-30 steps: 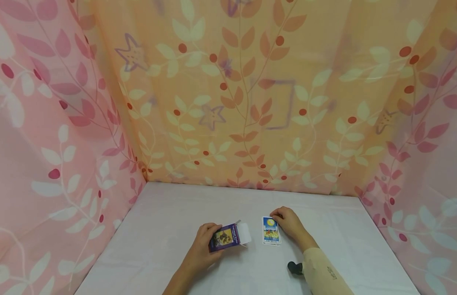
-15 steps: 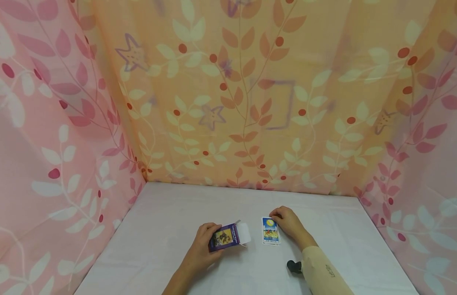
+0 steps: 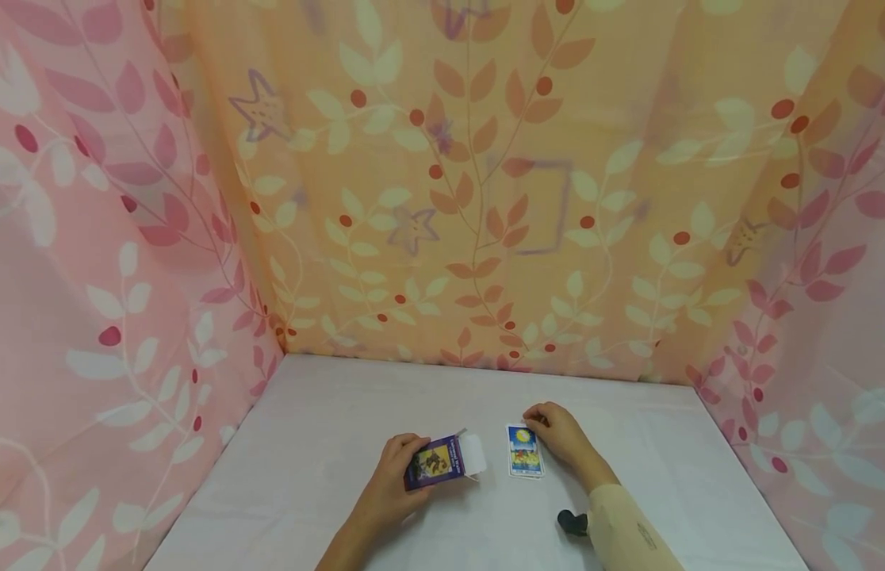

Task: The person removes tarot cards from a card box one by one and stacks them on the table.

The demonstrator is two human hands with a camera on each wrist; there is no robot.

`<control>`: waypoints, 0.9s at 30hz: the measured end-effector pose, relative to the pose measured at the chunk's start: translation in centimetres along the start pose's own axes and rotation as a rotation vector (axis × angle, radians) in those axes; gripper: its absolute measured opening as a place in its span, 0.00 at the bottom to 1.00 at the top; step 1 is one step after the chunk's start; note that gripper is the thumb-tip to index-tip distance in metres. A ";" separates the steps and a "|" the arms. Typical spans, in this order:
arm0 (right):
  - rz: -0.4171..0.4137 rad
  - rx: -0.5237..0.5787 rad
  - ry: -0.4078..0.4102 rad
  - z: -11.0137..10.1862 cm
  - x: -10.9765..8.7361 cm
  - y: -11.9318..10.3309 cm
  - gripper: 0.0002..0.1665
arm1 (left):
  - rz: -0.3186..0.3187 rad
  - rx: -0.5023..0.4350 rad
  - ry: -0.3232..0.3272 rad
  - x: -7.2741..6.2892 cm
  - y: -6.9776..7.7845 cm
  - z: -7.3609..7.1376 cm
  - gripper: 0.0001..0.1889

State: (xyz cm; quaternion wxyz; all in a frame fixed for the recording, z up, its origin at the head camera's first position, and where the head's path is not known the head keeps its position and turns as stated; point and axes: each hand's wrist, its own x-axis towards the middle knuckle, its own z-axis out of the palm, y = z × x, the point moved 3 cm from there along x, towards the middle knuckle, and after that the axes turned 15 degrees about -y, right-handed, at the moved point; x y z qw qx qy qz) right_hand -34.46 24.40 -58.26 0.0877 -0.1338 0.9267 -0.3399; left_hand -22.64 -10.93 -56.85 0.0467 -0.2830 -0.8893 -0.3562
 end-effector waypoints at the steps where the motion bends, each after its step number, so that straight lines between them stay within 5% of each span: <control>1: 0.001 0.004 0.003 0.0 -0.1 -0.1 0.06 | -0.002 0.000 -0.001 0.0 0.0 0.0 0.42; 13: 0.035 0.086 0.015 0.1 -2.1 -2.7 0.09 | -0.039 -0.011 -0.021 0.0 -0.1 0.2 0.42; 27: -0.084 0.045 0.125 0.5 -4.8 -6.7 0.08 | -0.026 0.005 -0.012 0.0 -0.1 0.1 0.41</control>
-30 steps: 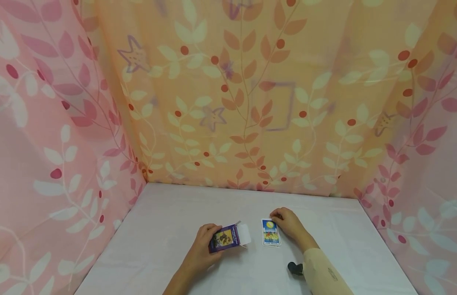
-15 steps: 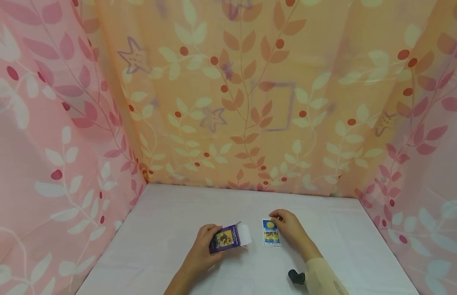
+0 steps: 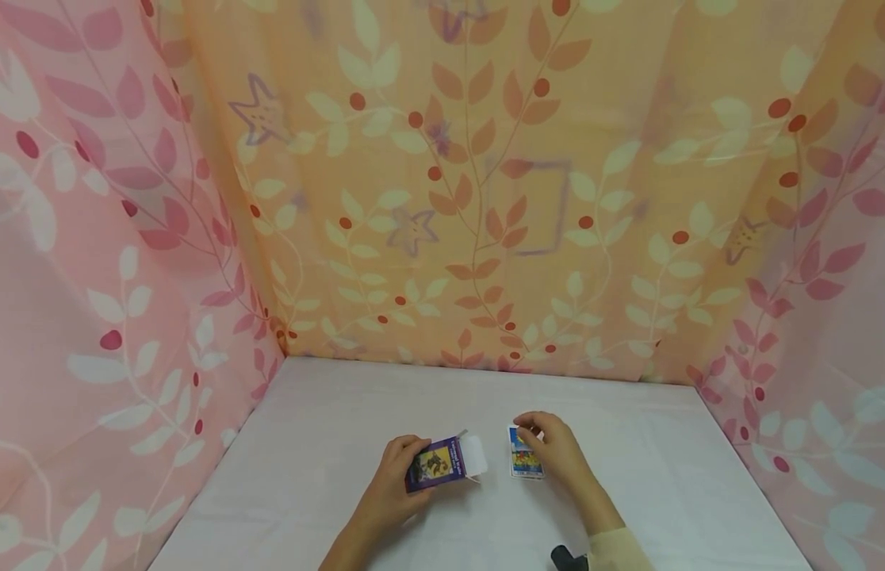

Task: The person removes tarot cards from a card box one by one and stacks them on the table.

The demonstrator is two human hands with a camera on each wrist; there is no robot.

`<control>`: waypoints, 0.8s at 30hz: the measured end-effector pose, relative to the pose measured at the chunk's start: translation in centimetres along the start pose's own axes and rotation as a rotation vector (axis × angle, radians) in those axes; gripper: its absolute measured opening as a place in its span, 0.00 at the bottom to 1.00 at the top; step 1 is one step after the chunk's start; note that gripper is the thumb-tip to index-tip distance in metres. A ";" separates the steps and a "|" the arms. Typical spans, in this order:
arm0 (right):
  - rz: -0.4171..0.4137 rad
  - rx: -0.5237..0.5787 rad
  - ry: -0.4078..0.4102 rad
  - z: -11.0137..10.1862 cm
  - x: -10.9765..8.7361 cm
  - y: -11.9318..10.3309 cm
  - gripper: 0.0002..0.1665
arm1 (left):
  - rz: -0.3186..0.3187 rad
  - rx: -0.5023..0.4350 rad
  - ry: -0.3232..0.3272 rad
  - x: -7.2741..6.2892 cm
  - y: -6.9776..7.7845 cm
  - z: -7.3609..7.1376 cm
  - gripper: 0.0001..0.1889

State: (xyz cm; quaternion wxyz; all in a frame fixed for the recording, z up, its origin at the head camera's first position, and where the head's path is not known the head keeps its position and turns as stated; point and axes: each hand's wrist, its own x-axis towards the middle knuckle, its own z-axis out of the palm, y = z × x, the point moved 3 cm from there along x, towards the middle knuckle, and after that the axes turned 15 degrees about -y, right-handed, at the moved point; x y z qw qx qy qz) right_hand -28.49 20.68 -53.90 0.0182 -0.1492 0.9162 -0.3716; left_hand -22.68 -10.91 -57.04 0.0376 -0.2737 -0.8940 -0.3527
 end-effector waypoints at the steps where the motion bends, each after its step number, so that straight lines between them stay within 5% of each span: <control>1: -0.007 0.007 0.006 0.1 -0.2 -0.3 0.08 | -0.001 -0.001 0.000 0.0 0.0 0.0 0.41; 24: -0.107 0.113 0.128 2.2 -3.0 -4.0 0.07 | 0.013 0.013 0.009 0.0 0.2 -0.1 0.42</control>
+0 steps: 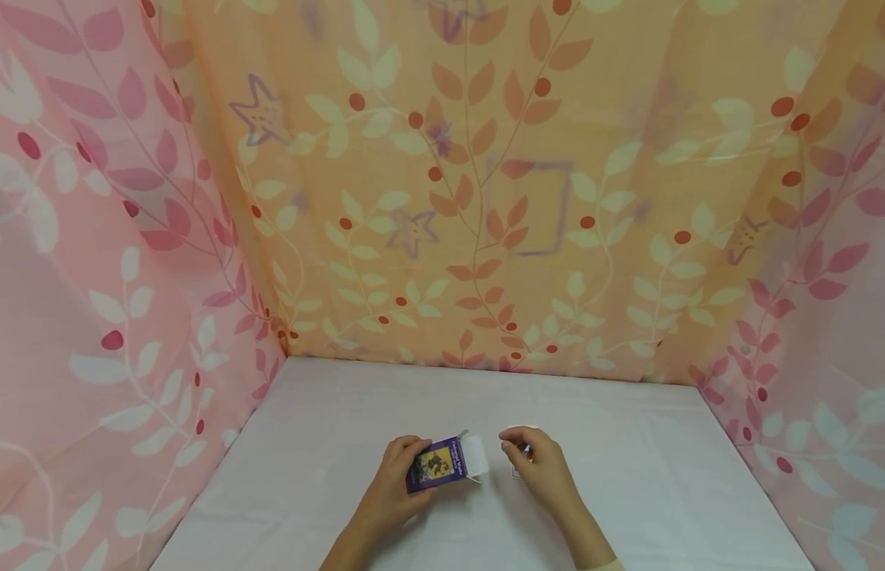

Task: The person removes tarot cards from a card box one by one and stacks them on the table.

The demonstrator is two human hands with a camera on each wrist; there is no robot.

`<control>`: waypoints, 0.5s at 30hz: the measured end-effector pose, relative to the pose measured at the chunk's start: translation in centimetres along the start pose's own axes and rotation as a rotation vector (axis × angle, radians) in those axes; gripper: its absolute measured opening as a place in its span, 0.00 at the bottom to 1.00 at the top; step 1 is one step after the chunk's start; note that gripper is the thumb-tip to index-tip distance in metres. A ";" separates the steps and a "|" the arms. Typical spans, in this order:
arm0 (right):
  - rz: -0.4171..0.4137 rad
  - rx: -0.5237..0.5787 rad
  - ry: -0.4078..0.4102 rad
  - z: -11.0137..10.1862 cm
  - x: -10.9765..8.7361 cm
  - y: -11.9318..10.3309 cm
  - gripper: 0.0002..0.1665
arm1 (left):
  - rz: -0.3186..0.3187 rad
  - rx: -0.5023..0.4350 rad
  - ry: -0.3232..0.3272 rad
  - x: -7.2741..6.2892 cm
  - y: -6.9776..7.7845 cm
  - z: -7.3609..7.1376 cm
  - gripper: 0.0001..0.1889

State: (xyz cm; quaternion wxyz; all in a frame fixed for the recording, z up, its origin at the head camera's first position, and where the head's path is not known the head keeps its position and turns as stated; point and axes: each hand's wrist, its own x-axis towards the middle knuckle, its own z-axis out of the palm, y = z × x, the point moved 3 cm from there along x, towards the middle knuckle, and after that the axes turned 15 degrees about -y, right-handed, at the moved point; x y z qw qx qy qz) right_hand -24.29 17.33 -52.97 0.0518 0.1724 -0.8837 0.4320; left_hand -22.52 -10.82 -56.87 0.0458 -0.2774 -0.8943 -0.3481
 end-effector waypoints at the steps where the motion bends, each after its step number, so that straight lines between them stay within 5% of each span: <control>1: 0.003 0.010 0.006 0.0 0.0 0.0 0.07 | 0.003 0.001 0.002 0.0 0.0 0.0 0.42; 15: -0.026 0.013 -0.052 1.5 -0.2 -0.8 0.06 | 0.010 0.008 0.012 0.0 -0.3 0.1 0.43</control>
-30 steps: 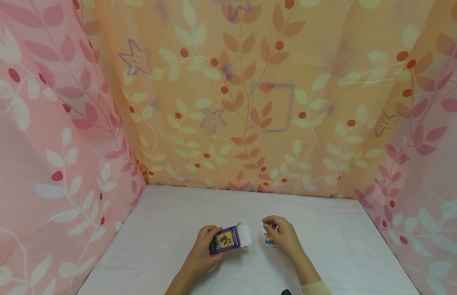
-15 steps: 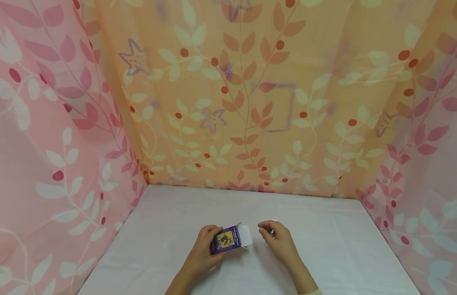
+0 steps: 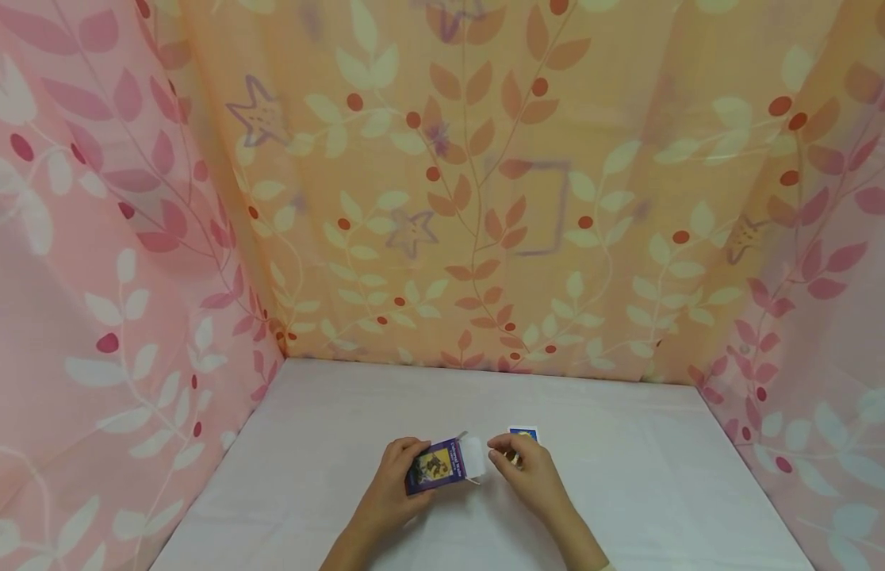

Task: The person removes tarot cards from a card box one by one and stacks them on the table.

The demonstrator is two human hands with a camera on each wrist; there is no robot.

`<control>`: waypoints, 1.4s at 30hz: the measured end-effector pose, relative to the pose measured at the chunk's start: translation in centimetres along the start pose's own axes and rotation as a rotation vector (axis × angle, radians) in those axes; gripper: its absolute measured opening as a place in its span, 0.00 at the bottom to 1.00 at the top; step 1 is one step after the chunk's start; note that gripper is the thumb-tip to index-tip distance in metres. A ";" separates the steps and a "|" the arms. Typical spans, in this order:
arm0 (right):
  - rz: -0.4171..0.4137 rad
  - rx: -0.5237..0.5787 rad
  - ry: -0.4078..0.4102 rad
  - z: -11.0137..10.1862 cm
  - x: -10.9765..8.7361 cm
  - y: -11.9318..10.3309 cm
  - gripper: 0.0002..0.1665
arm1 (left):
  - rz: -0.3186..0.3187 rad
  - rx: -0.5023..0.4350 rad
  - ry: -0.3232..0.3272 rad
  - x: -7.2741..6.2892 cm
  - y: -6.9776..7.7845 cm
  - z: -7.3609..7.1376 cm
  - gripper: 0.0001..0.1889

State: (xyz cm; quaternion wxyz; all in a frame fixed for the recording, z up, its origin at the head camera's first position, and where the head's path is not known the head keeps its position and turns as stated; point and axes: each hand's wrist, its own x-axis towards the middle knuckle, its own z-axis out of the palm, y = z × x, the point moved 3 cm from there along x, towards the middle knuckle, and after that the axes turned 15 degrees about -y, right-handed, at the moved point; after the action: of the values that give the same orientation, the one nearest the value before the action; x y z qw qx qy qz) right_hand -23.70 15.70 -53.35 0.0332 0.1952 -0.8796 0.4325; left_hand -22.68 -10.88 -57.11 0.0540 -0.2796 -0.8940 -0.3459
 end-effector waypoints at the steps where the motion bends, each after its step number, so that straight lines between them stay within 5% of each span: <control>1: -0.001 0.000 -0.002 0.1 0.0 0.0 0.06 | 0.002 0.003 0.001 0.0 0.0 0.0 0.43; 17: 0.034 -0.014 -0.130 2.0 0.2 -0.1 0.08 | 0.024 0.010 0.007 -0.1 0.1 0.1 0.42; 26: 0.030 -0.034 -0.153 2.6 0.3 0.2 0.05 | 0.051 0.025 0.005 0.0 0.2 0.1 0.43; 37: 0.041 -0.027 -0.172 3.1 0.2 0.4 0.06 | -0.013 -0.029 -0.046 0.0 0.6 0.0 0.41; 42: 0.052 -0.022 -0.173 3.4 0.2 0.3 0.07 | 0.008 -0.009 -0.030 0.0 0.6 -0.1 0.41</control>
State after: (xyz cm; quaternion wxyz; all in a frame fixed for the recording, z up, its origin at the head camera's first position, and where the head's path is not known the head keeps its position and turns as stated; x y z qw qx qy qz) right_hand -23.66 13.22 -55.63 -0.0517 0.2086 -0.8887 0.4049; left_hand -22.32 -10.54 -56.69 0.0407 -0.2886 -0.8920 -0.3455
